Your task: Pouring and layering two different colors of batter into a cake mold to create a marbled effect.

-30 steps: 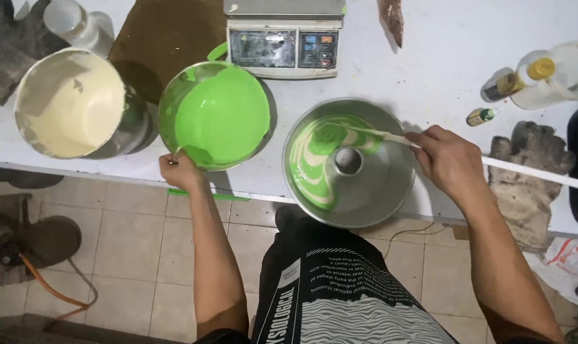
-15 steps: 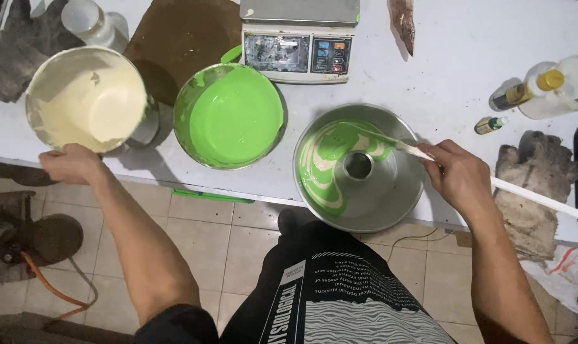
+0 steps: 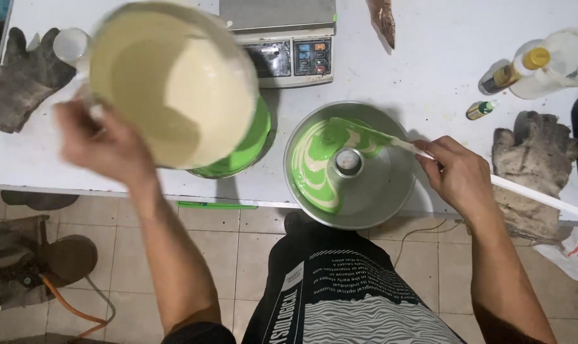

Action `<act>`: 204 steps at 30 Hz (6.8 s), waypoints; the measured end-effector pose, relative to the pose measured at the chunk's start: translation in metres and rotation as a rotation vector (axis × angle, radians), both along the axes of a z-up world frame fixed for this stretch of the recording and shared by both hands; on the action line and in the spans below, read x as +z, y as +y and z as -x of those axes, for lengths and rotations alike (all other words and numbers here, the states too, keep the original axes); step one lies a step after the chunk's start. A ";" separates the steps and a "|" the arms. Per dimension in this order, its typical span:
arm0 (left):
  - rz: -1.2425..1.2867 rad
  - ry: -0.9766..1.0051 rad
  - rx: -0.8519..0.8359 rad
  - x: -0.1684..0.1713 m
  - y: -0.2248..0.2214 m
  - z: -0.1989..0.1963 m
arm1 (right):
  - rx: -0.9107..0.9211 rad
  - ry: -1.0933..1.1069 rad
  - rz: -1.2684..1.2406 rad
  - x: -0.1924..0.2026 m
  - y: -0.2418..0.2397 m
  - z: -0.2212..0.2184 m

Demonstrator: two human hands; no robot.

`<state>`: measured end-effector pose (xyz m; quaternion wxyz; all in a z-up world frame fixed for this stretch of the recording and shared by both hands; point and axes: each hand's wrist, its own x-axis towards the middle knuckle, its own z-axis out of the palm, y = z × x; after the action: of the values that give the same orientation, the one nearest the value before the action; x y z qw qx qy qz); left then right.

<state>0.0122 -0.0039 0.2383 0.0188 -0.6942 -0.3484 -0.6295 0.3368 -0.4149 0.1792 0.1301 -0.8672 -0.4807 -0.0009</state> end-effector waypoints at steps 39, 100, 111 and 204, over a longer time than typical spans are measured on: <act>-0.295 0.220 -0.373 -0.056 -0.101 -0.165 | -0.117 0.151 0.038 -0.003 -0.008 -0.007; -0.212 0.196 -0.495 -0.030 -0.105 -0.171 | 0.076 -0.069 -0.048 -0.028 -0.025 -0.059; -0.077 0.125 -0.502 -0.043 -0.095 -0.172 | 0.095 -0.022 -0.013 -0.018 -0.003 -0.044; 0.264 0.021 -0.428 -0.107 -0.037 -0.177 | -0.224 0.112 -0.017 -0.006 -0.035 0.001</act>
<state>0.1894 -0.0412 0.1317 -0.2021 -0.7552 -0.2726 -0.5608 0.3362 -0.4497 0.1729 0.1631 -0.9130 -0.3727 0.0290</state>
